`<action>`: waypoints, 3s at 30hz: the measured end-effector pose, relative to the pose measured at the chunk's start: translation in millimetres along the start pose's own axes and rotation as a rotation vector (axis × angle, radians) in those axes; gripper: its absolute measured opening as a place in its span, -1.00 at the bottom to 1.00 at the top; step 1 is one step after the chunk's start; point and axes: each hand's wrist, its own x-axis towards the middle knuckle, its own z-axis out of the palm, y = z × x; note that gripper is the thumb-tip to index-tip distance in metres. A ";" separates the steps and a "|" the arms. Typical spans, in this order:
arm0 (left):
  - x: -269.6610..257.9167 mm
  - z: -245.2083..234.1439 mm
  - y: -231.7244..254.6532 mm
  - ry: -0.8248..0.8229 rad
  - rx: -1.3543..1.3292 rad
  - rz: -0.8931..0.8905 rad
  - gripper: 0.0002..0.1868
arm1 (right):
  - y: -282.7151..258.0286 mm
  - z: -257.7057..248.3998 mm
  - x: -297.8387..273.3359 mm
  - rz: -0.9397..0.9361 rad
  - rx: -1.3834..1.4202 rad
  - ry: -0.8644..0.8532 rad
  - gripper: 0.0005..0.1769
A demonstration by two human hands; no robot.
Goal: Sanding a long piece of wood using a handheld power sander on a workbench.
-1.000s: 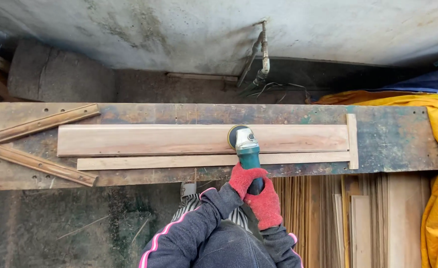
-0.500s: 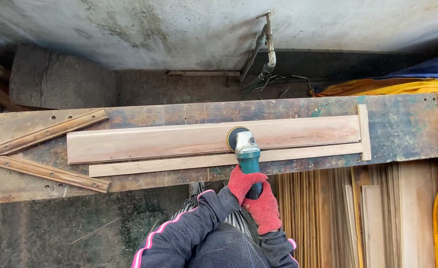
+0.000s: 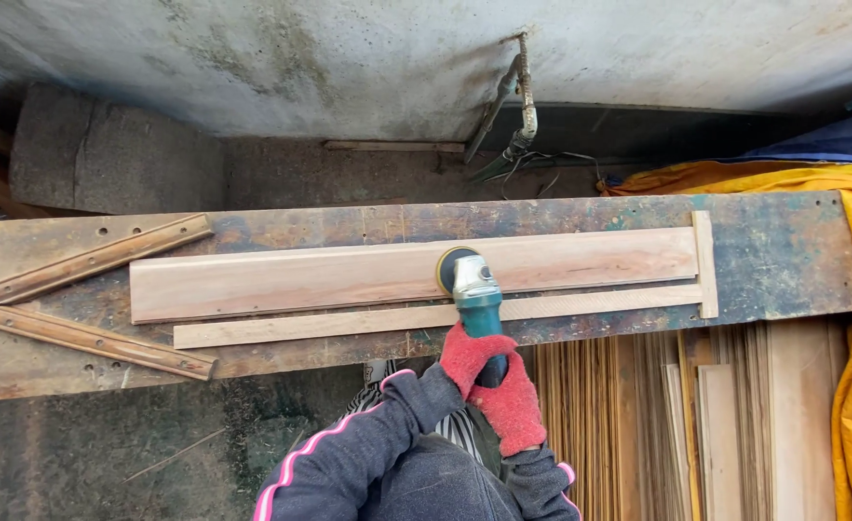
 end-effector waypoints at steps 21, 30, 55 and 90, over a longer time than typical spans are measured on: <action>4.6 -42.5 12.2 0.061 -0.086 0.020 -0.47 | -43.4 20.6 -3.9 -0.046 -0.057 -0.056 0.15; 5.7 -36.3 28.5 0.056 -0.171 -0.010 -0.57 | -47.0 16.7 4.9 -0.028 -0.076 -0.065 0.10; 6.3 -42.8 26.2 0.096 -0.156 -0.025 -0.44 | -53.4 19.4 5.2 -0.044 -0.080 -0.100 0.16; 4.8 16.4 14.4 -0.007 0.001 -0.061 -0.39 | 9.7 -6.8 14.4 -0.002 -0.008 0.011 0.02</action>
